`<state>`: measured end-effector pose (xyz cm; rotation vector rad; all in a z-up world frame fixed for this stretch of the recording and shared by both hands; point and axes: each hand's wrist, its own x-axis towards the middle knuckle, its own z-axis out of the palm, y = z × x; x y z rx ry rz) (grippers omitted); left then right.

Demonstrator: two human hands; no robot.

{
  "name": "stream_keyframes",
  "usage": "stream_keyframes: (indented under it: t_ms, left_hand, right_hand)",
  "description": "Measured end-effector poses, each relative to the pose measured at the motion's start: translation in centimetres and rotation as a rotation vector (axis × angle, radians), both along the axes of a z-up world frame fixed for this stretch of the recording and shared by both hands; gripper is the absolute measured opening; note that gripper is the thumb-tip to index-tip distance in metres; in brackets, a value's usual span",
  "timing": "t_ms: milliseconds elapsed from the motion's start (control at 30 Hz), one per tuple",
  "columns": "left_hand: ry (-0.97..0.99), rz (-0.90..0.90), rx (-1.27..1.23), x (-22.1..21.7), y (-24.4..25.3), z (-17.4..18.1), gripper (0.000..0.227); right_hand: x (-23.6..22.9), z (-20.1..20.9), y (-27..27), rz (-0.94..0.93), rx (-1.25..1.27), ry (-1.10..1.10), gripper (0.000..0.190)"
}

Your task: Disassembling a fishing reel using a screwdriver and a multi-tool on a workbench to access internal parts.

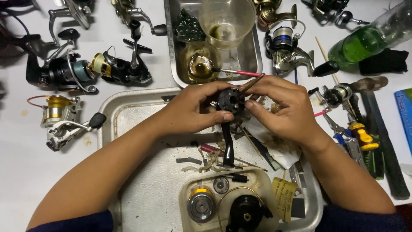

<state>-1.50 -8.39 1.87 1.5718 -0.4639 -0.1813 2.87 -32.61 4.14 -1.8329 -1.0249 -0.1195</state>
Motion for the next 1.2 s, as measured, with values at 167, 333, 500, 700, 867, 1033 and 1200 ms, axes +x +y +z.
stream_keyframes:
  t_ms: [167, 333, 500, 700, 867, 1033, 1200]
  left_hand:
    - [-0.037, 0.0, 0.036, 0.0, -0.1, 0.3, 0.051]
    - [-0.126, 0.01, 0.057, 0.1, 0.0, -0.7, 0.052]
    - [-0.176, 0.03, 0.034, 0.3, 0.0, -0.6, 0.058]
    - [-0.123, 0.039, 0.029, 0.4, 0.2, -0.6, 0.061]
    - [0.036, 0.115, -0.088, -0.4, -0.2, 0.1, 0.063]
    - [0.276, 0.234, -0.015, -0.7, -0.7, 1.8, 0.057]
    - [0.361, 0.328, -0.232, -0.5, -0.9, 2.0, 0.063]
  right_hand:
    - [-0.1, 0.6, 0.3, 0.029, -0.007, 0.013, 0.015]
    - [-0.5, 0.9, 0.7, 0.018, 0.006, 0.003, 0.014]
    - [-0.6, 0.7, 0.9, -0.016, 0.008, 0.004, 0.013]
    - [-0.5, 0.4, 0.7, -0.048, -0.026, 0.005, 0.015]
    - [-0.4, 0.3, 0.0, -0.045, 0.029, 0.112, 0.037]
    - [-0.4, 0.9, -1.8, 0.091, -0.038, 0.643, 0.114]
    - [-0.6, 0.5, -1.8, -0.005, 0.184, 0.689, 0.069]
